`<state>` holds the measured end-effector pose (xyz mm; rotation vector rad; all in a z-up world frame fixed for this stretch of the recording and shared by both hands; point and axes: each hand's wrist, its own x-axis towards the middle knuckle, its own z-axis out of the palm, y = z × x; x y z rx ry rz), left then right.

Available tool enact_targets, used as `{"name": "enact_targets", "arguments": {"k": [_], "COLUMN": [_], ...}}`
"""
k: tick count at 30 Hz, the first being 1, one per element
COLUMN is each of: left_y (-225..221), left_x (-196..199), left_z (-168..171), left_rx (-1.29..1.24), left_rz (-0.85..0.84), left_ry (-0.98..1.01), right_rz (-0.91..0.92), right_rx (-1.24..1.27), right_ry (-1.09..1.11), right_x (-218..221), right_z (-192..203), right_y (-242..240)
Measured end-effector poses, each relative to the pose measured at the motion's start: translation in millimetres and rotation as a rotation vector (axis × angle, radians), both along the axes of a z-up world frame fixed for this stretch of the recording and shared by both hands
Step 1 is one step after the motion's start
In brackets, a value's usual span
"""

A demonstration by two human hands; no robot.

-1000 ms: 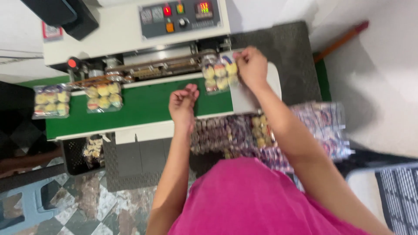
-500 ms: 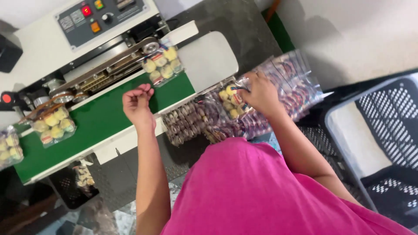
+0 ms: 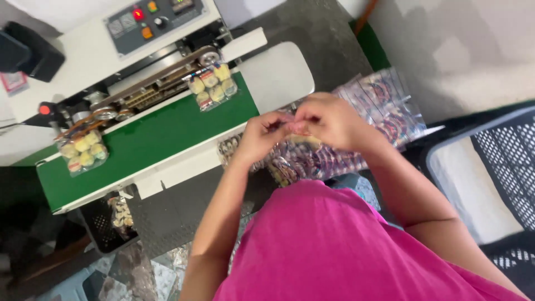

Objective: Picking up small plastic bags of snacks and placing them onto a conveyor belt for heat sealing.

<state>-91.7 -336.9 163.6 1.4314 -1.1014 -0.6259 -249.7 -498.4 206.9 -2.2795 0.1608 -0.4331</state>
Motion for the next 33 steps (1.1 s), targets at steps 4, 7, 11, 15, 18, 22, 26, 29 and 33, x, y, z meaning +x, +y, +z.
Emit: {"name": "enact_targets", "arguments": {"k": [4, 7, 11, 15, 18, 22, 26, 29, 33], "left_y": [-5.5, -14.0, -18.1, -13.2, -0.4, 8.8, 8.0, -2.4, -36.0], "left_x": [-2.8, 2.6, 2.9, 7.4, 27.4, 52.7, 73.9, 82.9, 103.8], "left_z": [-31.9, -50.8, -20.8, -7.2, -10.8, -16.4, -36.2, -32.5, -46.1], "left_rx": [0.005, -0.145, -0.300, -0.267, -0.174, -0.075, -0.084, -0.028, -0.099], "left_rz": [0.315, 0.507, 0.706, 0.765, 0.710, 0.623, 0.687, 0.765, 0.769], "left_ry": [0.505, 0.734, 0.736, 0.270, 0.019, -0.171, -0.472, -0.439, 0.074], "right_rz": [-0.121, -0.308, -0.408, -0.375, -0.327, -0.174, -0.205, -0.311, -0.471], "right_rx": [0.478, 0.723, 1.040, 0.813, 0.608, 0.513, 0.093, -0.164, 0.165], "right_ry": [-0.047, -0.126, -0.355, -0.442, -0.410, -0.364, -0.389, -0.476, -0.279], "right_x": [-2.2, 9.2, 44.6, 65.2, 72.3, 84.0, 101.8, 115.2, 144.1], "right_z": [-10.1, -69.7, -98.5, -89.1, -64.1, -56.4, -87.1, -80.5, -90.3], "right_y": [-27.9, -15.5, 0.1, -3.8, -7.9, -22.2, -36.8, -33.7, -48.8]}}
